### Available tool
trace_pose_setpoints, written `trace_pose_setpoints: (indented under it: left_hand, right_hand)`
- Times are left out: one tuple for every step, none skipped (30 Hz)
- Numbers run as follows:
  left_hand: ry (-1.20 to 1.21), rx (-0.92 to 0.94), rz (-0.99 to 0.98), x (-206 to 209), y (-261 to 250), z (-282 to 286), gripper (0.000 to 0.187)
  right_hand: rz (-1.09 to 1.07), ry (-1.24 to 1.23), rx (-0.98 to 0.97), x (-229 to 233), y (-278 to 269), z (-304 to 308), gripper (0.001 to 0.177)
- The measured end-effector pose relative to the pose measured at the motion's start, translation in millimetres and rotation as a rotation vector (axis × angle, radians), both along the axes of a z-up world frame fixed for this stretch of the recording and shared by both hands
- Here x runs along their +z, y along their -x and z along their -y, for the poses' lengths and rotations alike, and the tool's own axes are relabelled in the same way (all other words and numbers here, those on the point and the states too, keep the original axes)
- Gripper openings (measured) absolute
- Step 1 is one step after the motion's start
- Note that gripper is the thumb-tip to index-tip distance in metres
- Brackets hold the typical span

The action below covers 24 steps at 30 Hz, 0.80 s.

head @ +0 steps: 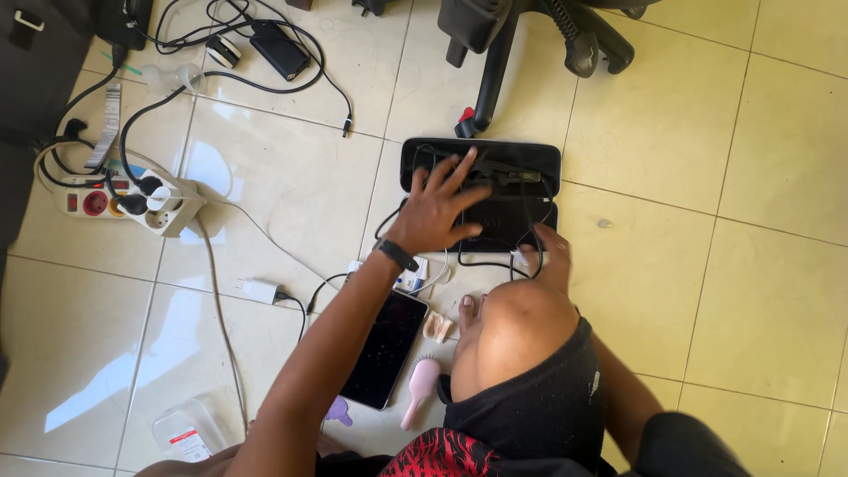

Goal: Organizing various household items including electronics, cables, personal care products, and laundry.

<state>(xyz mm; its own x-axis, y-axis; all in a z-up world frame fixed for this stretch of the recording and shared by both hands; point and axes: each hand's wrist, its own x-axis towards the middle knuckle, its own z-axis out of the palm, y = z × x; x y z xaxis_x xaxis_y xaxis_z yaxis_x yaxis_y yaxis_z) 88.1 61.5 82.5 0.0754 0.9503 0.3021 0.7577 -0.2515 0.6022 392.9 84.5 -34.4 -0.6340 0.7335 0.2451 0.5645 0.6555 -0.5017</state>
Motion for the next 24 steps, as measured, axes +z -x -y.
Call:
trace_pose_setpoints:
  left_hand:
    - [0.072,-0.046,-0.065,-10.8,-2.1,5.3,0.073]
    - [0.143,-0.093,-0.129,-21.7,-4.4,10.2,0.076]
    - [0.139,-0.092,-0.128,-29.2,-3.4,15.8,0.076]
    - [0.216,-0.101,-0.138,-37.0,-2.7,21.3,0.089]
    - [0.293,-0.109,-0.149,-45.0,-2.2,26.6,0.102]
    - [0.291,-0.112,-0.148,-47.7,-1.1,30.3,0.102]
    - [0.248,-0.016,-0.162,-50.4,0.0,34.0,0.115]
    - [0.207,0.082,-0.175,-53.0,0.9,38.7,0.129]
    - [0.207,0.079,-0.174,-56.3,-0.9,39.1,0.129]
    - [0.360,0.181,-0.211,-59.7,-1.9,41.2,0.141]
    - [0.512,0.284,-0.248,-63.0,-2.7,43.7,0.153]
    - [0.513,0.284,-0.250,-71.7,-3.4,44.1,0.153]
    - [0.592,0.356,-0.280,-80.4,-4.0,44.7,0.157]
    - [0.669,0.425,-0.309,-89.2,-5.4,45.5,0.161]
    - [0.670,0.423,-0.310,-89.7,-5.0,45.9,0.161]
    - [0.663,0.405,-0.344,-90.1,-5.3,44.2,0.158]
    - [0.657,0.387,-0.378,-90.5,-5.3,42.6,0.156]
    - [0.655,0.392,-0.375,-93.8,-3.6,43.4,0.156]
    - [0.619,0.358,-0.379,-97.2,-1.9,44.4,0.155]
    - [0.586,0.324,-0.384,-100.5,-0.2,47.0,0.153]
    - [0.587,0.329,-0.384,-102.2,0.6,49.0,0.153]
    - [0.614,0.302,-0.368,-103.8,2.4,50.3,0.152]
    - [0.640,0.275,-0.351,-105.3,4.0,51.5,0.150]
    - [0.642,0.279,-0.353,-107.7,4.4,52.6,0.150]
  right_hand:
    - [-0.129,0.053,-0.303,-6.8,-10.4,12.0,0.041]
    - [-0.261,0.101,-0.605,-13.7,-20.8,23.1,0.047]
    - [-0.260,0.098,-0.604,-16.2,-28.9,42.2,0.047]
    - [-0.233,0.143,-0.615,-18.4,-29.2,44.5,0.045]
    - [-0.206,0.189,-0.626,-13.9,-25.4,29.3,0.044]
    - [-0.178,0.235,-0.638,-14.0,-22.0,32.0,0.043]
    - [-0.151,0.282,-0.649,-12.9,-21.7,30.5,0.042]
    - [-0.122,0.331,-0.659,-9.5,-24.6,26.9,0.041]
    - [-0.094,0.380,-0.669,-5.4,-24.8,29.0,0.040]
    - [-0.066,0.430,-0.676,-1.8,-21.9,29.4,0.039]
    - [-0.037,0.480,-0.682,2.3,-16.6,28.3,0.039]
    - [-0.010,0.530,-0.688,6.9,-14.4,30.0,0.038]
    - [0.017,0.581,-0.693,11.2,-10.3,30.7,0.038]
    - [0.045,0.631,-0.700,15.5,-5.3,31.6,0.038]
    - [0.073,0.681,-0.706,19.2,-3.5,33.6,0.038]
    - [0.102,0.726,-0.709,23.6,-1.3,31.8,0.038]
    - [0.131,0.772,-0.712,28.3,1.8,30.0,0.038]
    - [0.161,0.817,-0.711,22.9,-27.0,36.4,0.038]
    - [0.191,0.863,-0.709,28.3,-29.9,50.1,0.039]
    - [0.221,0.911,-0.706,34.0,8.6,23.8,0.039]
    - [0.223,0.911,-0.702,30.5,1.5,10.4,0.039]
    - [0.102,1.060,-0.719,26.8,-4.7,-3.5,0.037]
    - [-0.023,1.208,-0.731,23.1,-10.9,-17.7,0.036]
    - [-0.022,1.210,-0.726,42.2,-5.9,-27.0,0.036]
